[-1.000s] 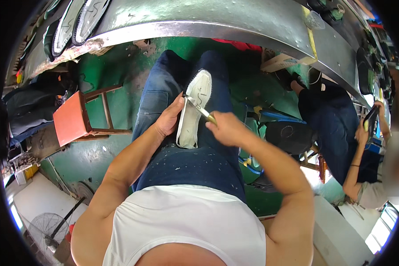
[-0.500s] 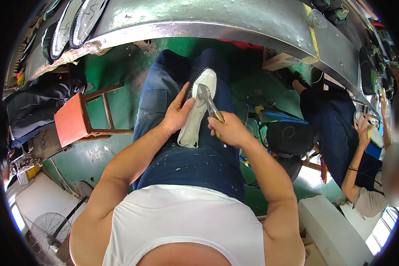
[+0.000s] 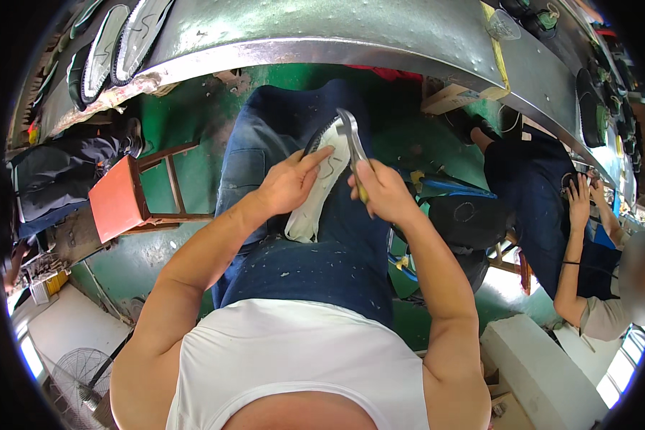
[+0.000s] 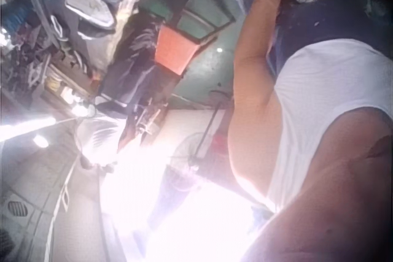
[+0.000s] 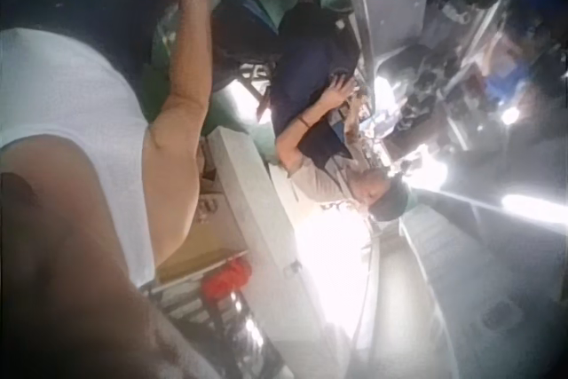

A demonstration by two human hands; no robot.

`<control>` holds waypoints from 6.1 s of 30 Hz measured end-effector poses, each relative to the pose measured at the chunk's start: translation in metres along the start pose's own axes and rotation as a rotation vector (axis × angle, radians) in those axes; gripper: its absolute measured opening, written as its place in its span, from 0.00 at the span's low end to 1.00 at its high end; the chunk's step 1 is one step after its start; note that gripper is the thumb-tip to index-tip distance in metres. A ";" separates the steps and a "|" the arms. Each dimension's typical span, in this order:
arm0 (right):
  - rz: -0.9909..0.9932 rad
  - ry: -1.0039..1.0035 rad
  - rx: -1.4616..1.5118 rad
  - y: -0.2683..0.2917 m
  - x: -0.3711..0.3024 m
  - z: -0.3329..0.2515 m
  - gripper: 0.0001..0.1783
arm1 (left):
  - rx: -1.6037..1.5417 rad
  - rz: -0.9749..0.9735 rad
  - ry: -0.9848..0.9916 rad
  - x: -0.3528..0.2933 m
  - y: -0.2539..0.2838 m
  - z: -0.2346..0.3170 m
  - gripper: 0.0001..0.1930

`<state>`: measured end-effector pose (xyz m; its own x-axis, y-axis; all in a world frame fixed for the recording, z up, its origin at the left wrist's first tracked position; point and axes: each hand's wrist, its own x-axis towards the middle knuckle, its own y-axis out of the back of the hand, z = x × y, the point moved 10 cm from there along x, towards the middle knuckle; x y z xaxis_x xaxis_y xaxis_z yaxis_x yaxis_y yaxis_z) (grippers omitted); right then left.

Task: Use pliers to pull and stretch shoe uppers over a last to attach them to the sole during the lasting process.

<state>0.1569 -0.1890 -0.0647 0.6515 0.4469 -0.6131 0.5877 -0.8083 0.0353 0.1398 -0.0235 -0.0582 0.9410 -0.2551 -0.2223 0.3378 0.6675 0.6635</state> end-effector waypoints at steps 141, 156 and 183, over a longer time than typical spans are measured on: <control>0.474 1.323 -0.452 -0.039 -0.061 -0.255 0.56 | -0.403 0.865 -0.565 0.000 0.275 0.151 0.26; 0.181 0.793 -0.880 -0.007 -0.032 -0.091 0.27 | -1.458 0.498 -0.430 0.023 0.296 0.084 0.28; -0.398 -0.026 0.767 -0.013 -0.040 0.043 0.25 | -0.069 0.410 0.446 0.133 0.502 -0.155 0.37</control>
<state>0.1029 -0.2127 -0.0749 0.4491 0.7505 -0.4849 0.2775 -0.6330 -0.7227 0.4374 0.3861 0.1345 0.9078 0.3395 -0.2464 -0.0670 0.6972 0.7138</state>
